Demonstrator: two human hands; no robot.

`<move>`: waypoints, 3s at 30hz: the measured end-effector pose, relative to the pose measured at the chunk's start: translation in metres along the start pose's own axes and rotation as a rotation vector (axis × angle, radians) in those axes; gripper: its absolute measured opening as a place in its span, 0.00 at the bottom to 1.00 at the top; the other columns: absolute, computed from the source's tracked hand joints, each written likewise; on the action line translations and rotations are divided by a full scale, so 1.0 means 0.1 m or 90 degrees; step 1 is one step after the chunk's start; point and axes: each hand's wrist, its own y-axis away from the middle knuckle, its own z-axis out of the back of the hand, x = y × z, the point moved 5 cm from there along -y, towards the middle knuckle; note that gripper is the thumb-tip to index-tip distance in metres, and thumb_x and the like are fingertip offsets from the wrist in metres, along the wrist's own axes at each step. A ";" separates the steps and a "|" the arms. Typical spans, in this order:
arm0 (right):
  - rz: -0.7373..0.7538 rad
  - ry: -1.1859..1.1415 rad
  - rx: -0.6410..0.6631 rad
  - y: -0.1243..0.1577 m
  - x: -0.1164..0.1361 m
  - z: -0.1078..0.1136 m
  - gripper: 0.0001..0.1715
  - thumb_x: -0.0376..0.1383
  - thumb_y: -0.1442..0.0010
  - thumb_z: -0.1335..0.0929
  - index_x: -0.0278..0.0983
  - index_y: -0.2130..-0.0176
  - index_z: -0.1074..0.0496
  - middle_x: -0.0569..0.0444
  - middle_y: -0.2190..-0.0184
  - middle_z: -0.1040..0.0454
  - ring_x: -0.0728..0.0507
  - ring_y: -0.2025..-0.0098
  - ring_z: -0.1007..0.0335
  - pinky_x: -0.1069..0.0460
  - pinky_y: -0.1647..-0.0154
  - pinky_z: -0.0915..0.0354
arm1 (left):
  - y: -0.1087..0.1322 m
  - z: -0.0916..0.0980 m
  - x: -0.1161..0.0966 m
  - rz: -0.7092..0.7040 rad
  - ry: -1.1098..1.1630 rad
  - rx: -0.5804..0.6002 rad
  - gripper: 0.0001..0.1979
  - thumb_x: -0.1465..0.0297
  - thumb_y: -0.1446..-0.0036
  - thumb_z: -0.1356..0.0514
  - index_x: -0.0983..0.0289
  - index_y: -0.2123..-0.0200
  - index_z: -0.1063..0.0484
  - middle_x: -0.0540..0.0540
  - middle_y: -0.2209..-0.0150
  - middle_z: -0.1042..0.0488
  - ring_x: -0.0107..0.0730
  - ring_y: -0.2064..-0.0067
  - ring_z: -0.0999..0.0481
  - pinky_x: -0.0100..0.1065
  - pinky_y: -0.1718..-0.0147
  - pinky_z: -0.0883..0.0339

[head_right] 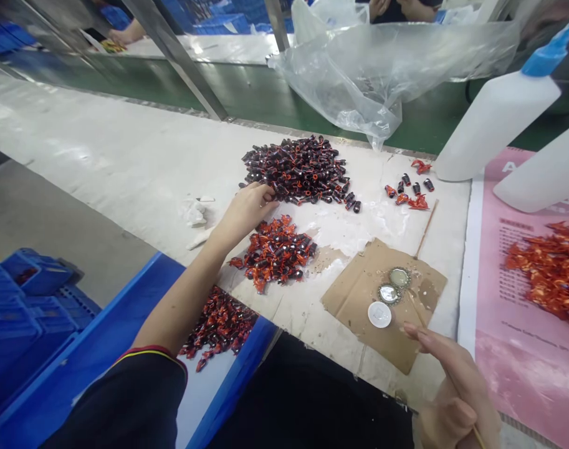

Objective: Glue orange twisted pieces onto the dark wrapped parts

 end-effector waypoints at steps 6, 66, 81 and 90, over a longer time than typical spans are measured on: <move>0.057 -0.009 -0.012 -0.06 0.04 -0.07 0.25 0.47 0.31 0.44 0.37 0.58 0.25 0.44 0.62 0.25 0.39 0.62 0.28 0.45 0.67 0.36 | 0.05 0.02 -0.07 -0.044 -0.032 0.058 0.13 0.80 0.46 0.47 0.65 0.62 0.25 0.60 0.60 0.26 0.44 0.56 0.25 0.41 0.52 0.32; -0.264 -0.335 -0.150 -0.04 -0.02 -0.23 0.07 0.39 0.36 0.33 0.38 0.63 0.28 0.62 0.79 0.29 0.51 0.80 0.31 0.55 0.80 0.34 | 1.48 -0.41 -1.57 -0.301 0.612 0.161 0.11 0.72 0.41 0.36 0.67 0.54 0.25 0.54 0.67 0.24 0.26 0.68 0.27 0.25 0.66 0.31; -0.283 -0.363 -0.123 0.02 -0.04 -0.23 0.06 0.38 0.36 0.33 0.39 0.64 0.28 0.62 0.80 0.31 0.52 0.81 0.33 0.56 0.81 0.35 | 1.48 -0.39 -1.58 -0.297 0.609 0.168 0.11 0.72 0.40 0.37 0.67 0.54 0.25 0.54 0.67 0.24 0.26 0.69 0.27 0.25 0.67 0.31; -0.275 -0.368 -0.116 0.01 -0.03 -0.24 0.07 0.38 0.36 0.34 0.38 0.64 0.28 0.62 0.80 0.31 0.51 0.82 0.33 0.56 0.82 0.35 | 1.47 -0.37 -1.58 -0.299 0.621 0.163 0.10 0.72 0.40 0.37 0.67 0.55 0.26 0.54 0.66 0.24 0.25 0.70 0.28 0.25 0.68 0.31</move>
